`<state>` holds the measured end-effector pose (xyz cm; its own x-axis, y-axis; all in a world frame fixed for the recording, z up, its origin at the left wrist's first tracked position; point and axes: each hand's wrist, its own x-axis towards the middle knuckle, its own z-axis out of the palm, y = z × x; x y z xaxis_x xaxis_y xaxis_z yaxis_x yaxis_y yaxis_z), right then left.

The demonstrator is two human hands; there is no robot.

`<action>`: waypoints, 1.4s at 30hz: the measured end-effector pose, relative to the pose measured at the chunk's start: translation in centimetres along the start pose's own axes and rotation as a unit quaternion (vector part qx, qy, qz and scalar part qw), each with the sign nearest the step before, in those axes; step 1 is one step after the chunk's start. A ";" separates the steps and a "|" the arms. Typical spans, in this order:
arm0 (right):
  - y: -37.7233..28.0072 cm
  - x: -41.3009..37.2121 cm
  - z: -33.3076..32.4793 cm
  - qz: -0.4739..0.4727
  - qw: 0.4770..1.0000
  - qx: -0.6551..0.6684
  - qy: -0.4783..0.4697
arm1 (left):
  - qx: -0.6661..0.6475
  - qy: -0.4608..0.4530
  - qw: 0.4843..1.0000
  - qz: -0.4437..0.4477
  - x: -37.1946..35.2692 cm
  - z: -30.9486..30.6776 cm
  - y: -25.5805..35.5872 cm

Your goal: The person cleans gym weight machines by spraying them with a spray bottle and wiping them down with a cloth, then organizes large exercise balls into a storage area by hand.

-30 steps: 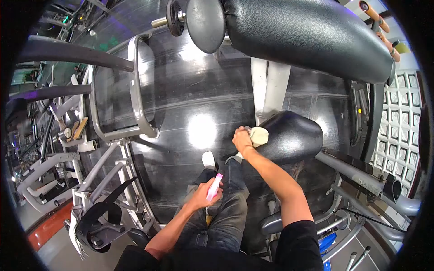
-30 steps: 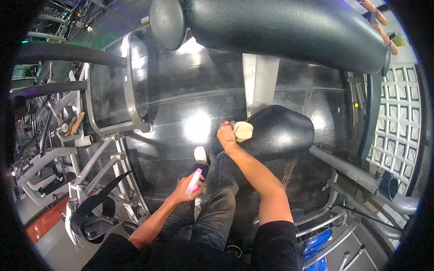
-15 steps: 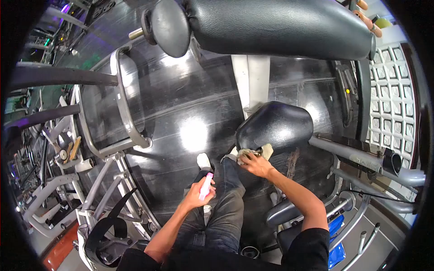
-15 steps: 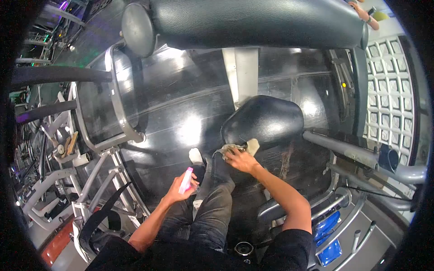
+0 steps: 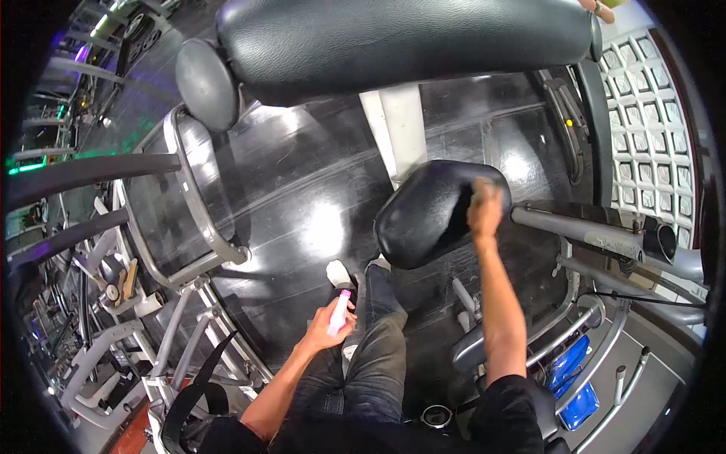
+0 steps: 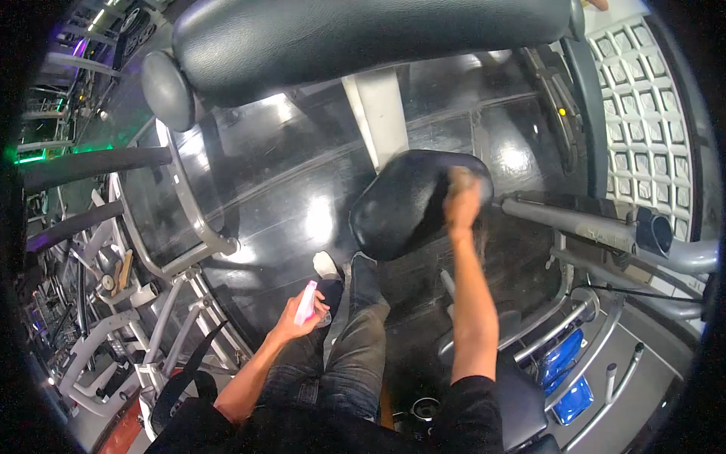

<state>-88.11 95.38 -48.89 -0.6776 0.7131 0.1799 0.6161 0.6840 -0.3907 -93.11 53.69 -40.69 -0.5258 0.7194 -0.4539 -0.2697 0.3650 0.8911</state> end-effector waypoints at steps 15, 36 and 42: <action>-0.3 4.3 3.5 -0.044 0.999 -0.002 0.021 | 0.048 -0.027 0.998 0.008 2.8 1.8 2.2; -11.6 -10.2 2.8 -0.397 0.894 0.042 -0.202 | 0.029 -0.022 0.999 0.023 3.6 3.4 1.7; -0.8 -5.4 0.4 -0.093 0.963 0.071 -0.243 | 0.063 -0.022 0.997 0.030 4.1 2.5 1.2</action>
<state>-85.09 90.88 -49.92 -0.9000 0.4010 -0.1711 0.4284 0.7403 -0.5182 -93.57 58.58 -41.45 -0.5013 0.7668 -0.4009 -0.1338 0.3891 0.9114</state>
